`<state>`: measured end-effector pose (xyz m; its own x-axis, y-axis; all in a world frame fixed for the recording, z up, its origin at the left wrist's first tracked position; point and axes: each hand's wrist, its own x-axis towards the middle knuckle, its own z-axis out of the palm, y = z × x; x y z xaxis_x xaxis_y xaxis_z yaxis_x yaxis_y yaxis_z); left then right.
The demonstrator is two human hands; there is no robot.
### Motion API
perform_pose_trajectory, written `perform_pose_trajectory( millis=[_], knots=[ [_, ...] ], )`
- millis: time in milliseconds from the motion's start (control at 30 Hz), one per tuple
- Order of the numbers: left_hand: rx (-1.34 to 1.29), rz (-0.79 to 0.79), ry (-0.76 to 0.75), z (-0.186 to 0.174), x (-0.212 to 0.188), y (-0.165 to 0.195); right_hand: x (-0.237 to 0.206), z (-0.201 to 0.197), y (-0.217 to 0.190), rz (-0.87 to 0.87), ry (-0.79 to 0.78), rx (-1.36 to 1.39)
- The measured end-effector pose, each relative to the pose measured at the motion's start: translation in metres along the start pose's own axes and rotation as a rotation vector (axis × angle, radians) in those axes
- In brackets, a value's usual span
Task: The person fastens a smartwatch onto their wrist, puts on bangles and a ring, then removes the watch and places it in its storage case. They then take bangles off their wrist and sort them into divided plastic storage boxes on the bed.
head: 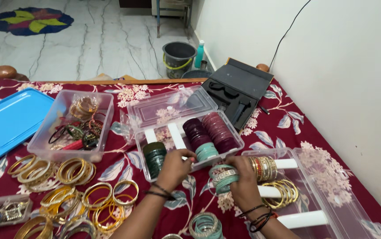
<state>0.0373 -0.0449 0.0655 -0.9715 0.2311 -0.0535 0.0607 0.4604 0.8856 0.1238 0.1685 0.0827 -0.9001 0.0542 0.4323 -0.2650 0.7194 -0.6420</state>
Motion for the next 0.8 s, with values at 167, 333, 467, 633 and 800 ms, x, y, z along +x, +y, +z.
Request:
perform_pose_trajectory(
  millis=[167,333,467,633,800],
  knots=[
    [0.455,-0.089,-0.155,0.032,0.039,0.007,0.022,0.013,0.025,0.267,0.051,0.061],
    [0.476,-0.154,-0.173,0.038,0.043,0.013,0.046,0.023,0.036,0.237,-0.135,-0.063],
    [0.517,-0.017,-0.041,0.042,0.037,0.011,0.062,0.028,0.034,0.254,-0.292,-0.251],
    [0.415,0.015,0.100,0.047,0.029,0.007,0.070,0.030,0.033,0.140,-0.320,-0.413],
    [0.366,0.094,0.192,0.052,0.023,0.006,0.062,0.034,0.038,0.091,-0.311,-0.565]
  ],
)
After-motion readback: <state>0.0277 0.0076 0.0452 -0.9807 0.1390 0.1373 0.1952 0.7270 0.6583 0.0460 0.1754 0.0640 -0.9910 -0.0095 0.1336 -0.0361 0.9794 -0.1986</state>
